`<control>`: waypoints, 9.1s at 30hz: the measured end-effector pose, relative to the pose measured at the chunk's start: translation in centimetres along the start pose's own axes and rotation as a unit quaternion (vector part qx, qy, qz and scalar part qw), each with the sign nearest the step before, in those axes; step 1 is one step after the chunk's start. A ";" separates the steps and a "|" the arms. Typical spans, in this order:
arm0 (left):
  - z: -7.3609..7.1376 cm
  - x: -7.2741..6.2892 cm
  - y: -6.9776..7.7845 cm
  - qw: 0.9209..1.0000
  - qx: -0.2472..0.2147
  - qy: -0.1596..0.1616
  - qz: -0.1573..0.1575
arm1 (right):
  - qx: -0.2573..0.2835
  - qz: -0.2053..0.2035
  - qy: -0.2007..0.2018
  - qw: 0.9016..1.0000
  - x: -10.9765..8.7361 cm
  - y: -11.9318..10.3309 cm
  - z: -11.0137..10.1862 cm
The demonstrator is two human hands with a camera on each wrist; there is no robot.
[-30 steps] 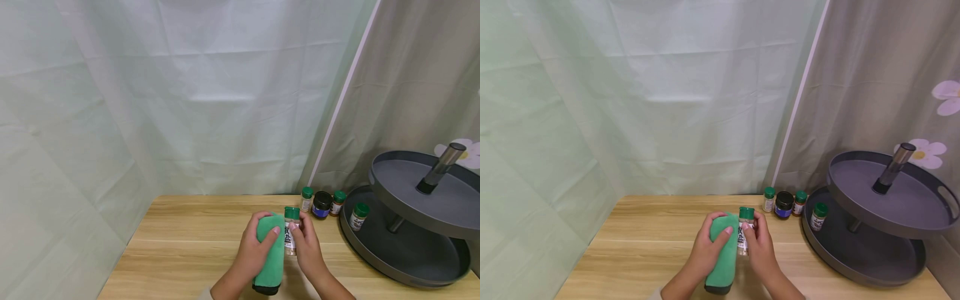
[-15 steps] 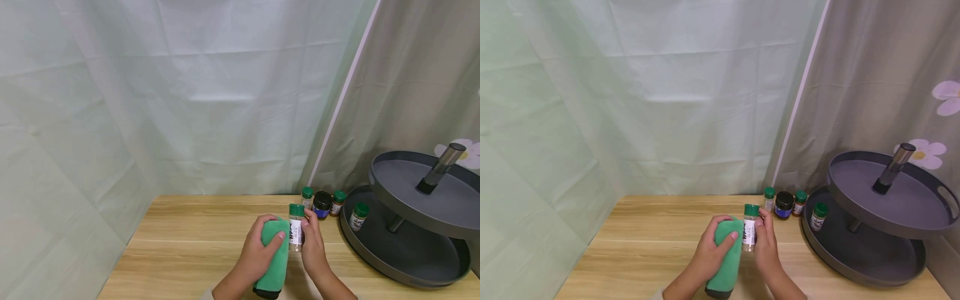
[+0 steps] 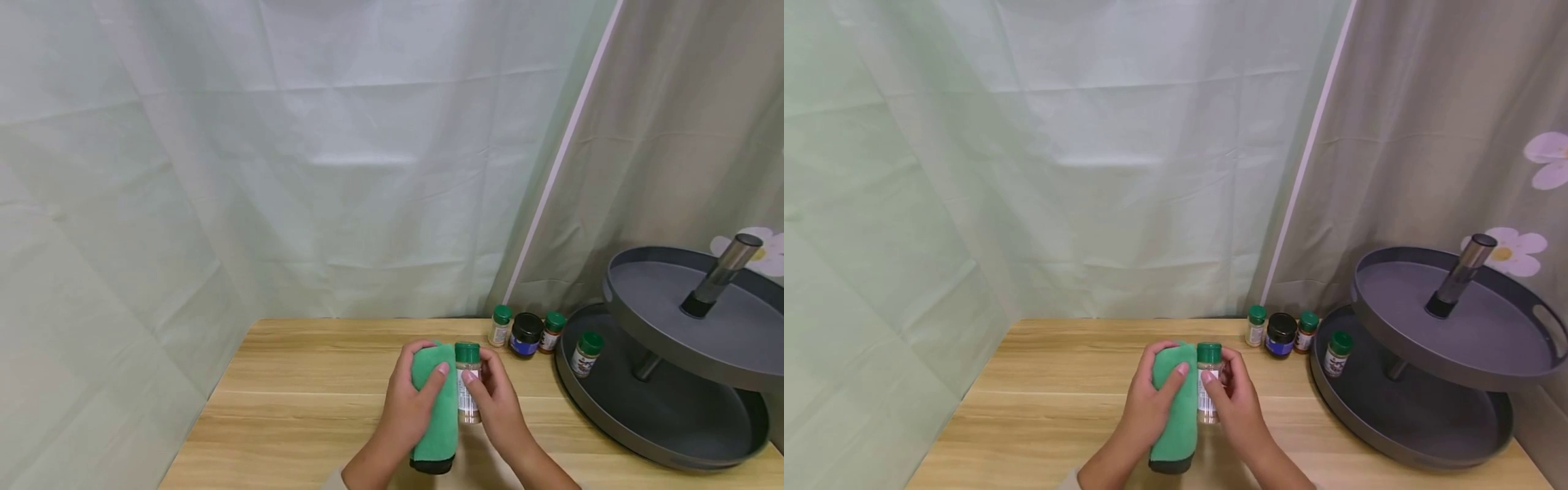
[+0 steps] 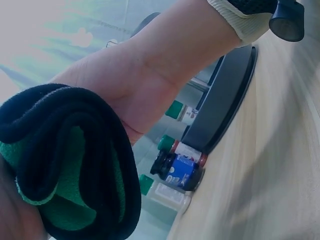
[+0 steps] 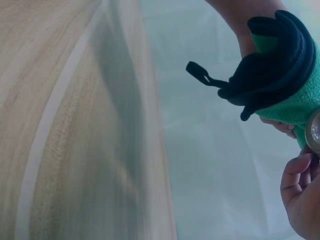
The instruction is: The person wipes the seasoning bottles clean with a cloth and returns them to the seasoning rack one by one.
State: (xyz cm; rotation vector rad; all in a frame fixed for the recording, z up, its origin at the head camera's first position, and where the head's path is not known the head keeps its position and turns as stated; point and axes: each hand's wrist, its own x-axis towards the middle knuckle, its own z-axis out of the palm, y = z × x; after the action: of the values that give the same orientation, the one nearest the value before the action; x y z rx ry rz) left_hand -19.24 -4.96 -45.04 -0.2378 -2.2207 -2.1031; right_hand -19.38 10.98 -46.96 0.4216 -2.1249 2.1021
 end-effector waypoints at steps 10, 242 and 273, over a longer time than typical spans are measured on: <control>0.2 -0.3 0.1 0.999 0.019 -0.035 -0.003 | -0.019 0.017 0.031 0.999 0.2 -0.3 -0.1; -1.1 1.3 -1.3 1.000 0.017 -0.004 -0.026 | -0.099 -0.017 0.109 0.989 1.0 -0.5 -13.5; -1.4 2.3 -3.8 0.997 0.046 -0.008 -0.060 | -0.429 0.094 0.107 0.892 -2.0 1.8 -21.1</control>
State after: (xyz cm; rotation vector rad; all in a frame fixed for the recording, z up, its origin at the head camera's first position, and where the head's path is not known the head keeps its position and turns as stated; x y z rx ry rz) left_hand -22.17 -6.37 -48.39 -0.1195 -2.3915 -2.0543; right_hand -20.20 32.21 -48.66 -0.1234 -2.7149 0.9900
